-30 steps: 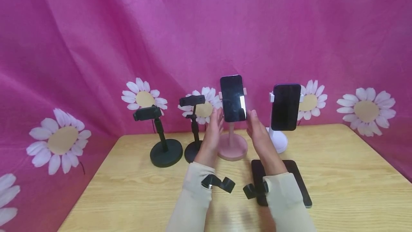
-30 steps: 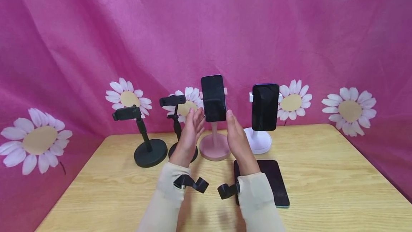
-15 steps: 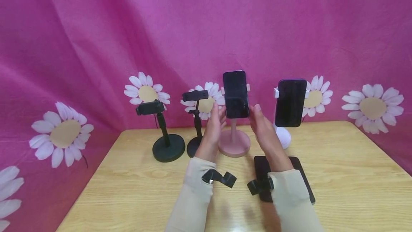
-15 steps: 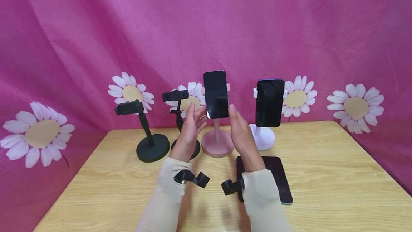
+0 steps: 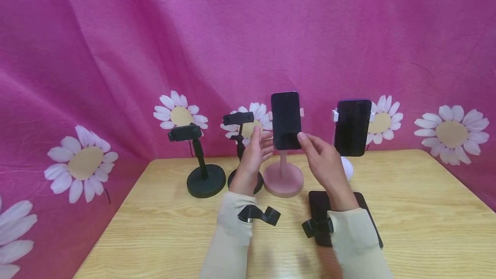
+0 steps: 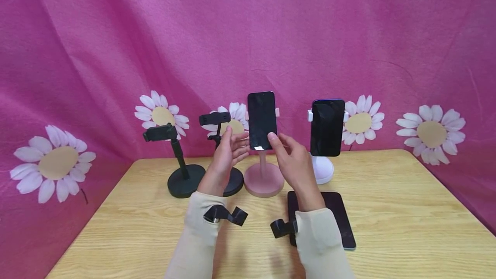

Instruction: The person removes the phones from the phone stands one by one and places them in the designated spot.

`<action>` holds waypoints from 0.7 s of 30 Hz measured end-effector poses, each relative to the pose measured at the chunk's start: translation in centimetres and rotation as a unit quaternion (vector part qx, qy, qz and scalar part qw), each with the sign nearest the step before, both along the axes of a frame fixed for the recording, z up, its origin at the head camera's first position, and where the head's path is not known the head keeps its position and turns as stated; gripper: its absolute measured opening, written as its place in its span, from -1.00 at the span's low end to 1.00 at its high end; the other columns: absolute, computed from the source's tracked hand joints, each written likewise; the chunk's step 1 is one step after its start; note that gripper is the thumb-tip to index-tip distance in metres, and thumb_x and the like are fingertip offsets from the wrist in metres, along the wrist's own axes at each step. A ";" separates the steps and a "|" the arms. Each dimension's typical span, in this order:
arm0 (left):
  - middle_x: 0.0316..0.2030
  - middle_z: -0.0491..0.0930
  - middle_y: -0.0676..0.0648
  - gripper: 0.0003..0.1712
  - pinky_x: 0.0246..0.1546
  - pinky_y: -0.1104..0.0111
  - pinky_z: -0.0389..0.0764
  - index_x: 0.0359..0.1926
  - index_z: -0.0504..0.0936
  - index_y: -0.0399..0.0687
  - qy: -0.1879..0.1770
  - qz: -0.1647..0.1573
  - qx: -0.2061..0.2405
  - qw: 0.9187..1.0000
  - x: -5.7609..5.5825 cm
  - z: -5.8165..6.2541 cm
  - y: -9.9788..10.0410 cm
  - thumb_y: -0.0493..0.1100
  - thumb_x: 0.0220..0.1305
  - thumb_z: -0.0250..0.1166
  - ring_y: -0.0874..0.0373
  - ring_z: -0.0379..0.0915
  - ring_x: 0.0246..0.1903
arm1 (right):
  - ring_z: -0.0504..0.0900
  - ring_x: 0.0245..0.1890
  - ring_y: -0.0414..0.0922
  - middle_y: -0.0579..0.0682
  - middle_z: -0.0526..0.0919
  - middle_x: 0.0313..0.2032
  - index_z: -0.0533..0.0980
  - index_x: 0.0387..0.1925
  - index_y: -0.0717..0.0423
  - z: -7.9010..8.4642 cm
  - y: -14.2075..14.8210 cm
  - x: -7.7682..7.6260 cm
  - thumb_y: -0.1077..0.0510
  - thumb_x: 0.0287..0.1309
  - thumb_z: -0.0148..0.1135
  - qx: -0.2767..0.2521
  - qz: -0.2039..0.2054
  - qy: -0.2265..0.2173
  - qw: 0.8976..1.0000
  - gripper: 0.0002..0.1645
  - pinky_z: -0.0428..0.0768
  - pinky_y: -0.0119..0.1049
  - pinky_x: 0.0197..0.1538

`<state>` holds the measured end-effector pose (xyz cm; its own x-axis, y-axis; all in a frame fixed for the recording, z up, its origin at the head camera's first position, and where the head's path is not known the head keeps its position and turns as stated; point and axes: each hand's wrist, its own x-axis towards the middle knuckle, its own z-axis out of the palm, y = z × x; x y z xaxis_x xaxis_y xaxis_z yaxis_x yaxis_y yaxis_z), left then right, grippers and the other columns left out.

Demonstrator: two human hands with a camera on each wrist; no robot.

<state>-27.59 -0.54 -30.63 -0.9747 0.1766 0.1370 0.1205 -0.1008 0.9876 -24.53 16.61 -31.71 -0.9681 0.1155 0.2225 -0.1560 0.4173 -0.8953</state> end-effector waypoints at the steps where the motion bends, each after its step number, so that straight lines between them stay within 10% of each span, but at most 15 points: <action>1: 0.18 0.45 -0.36 -0.23 0.24 0.08 0.36 0.29 0.34 -0.35 0.002 0.002 -0.005 1.000 0.1 0.1 -0.1 0.19 0.52 -0.39 -0.18 0.41 0.18 | 0.32 0.32 0.11 0.10 0.40 0.30 0.30 0.38 0.00 0.0 0.0 0.0 -0.56 0.12 -0.08 0.002 -0.002 0.001 1.000 0.01 0.29 0.18 0.27; 21: -0.28 0.61 -0.19 -0.34 -0.11 0.20 0.61 0.28 0.33 -0.06 0.010 0.013 -0.177 0.984 1.5 1.4 -2.2 0.29 0.41 -0.07 0.02 0.64 -0.30 | 0.59 -0.23 0.01 0.12 0.66 -0.23 0.53 -0.02 0.16 0.5 0.1 0.5 -0.08 0.27 0.22 0.068 0.017 -0.007 0.998 -0.57 0.58 -0.17 -0.15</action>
<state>-26.06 -2.78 -29.20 -0.9774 0.1911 0.0907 0.1383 0.2534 0.9574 -24.04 16.75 -31.24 -0.9741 0.0526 0.2197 -0.1592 0.5301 -0.8328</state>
